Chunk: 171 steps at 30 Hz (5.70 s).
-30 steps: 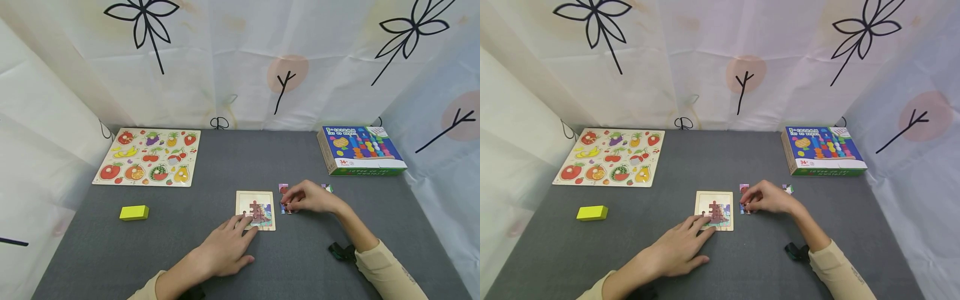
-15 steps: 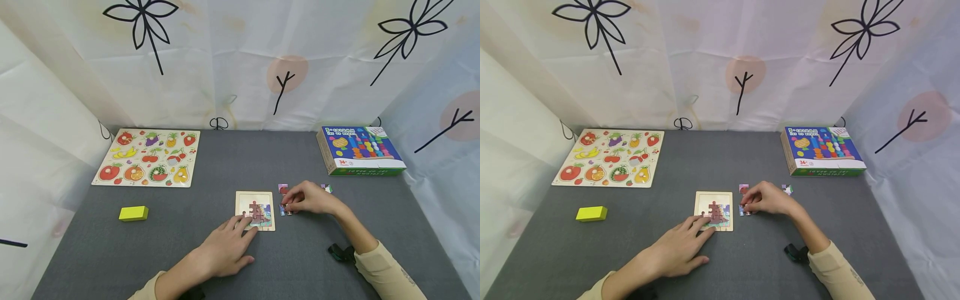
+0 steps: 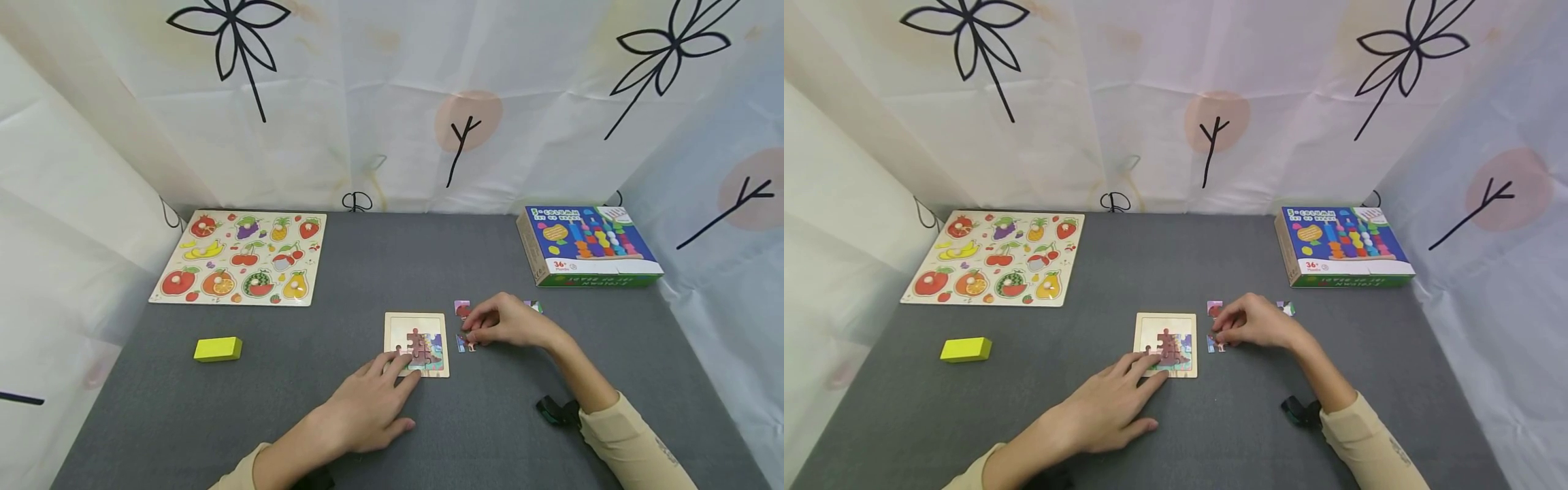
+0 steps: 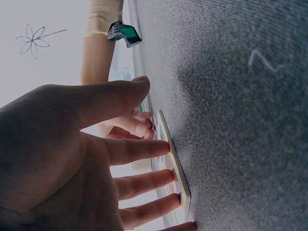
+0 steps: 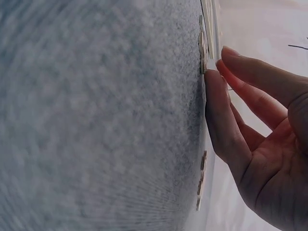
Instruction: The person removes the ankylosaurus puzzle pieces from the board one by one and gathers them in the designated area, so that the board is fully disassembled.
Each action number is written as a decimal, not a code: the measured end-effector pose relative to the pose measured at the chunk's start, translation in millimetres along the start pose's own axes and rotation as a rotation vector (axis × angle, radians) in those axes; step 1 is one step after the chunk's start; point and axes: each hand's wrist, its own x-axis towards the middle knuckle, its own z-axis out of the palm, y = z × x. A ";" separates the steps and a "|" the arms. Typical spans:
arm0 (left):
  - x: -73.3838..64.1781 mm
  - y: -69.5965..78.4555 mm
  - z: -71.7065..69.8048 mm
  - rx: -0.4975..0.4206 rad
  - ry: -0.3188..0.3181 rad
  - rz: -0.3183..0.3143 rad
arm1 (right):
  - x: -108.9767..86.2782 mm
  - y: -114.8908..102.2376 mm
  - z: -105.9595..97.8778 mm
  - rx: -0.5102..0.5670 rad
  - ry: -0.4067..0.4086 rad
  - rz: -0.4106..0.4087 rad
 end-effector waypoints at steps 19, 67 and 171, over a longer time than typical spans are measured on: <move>1.2 -2.1 0.2 0.012 0.055 0.028 | 13.4 -11.7 16.1 0.139 0.005 -0.085; 2.5 1.3 7.6 0.054 0.071 0.059 | 59.3 -42.3 48.8 -0.054 -0.009 -0.069; 3.1 0.0 2.8 0.022 0.030 0.060 | -47.0 17.0 -14.6 0.053 0.188 0.065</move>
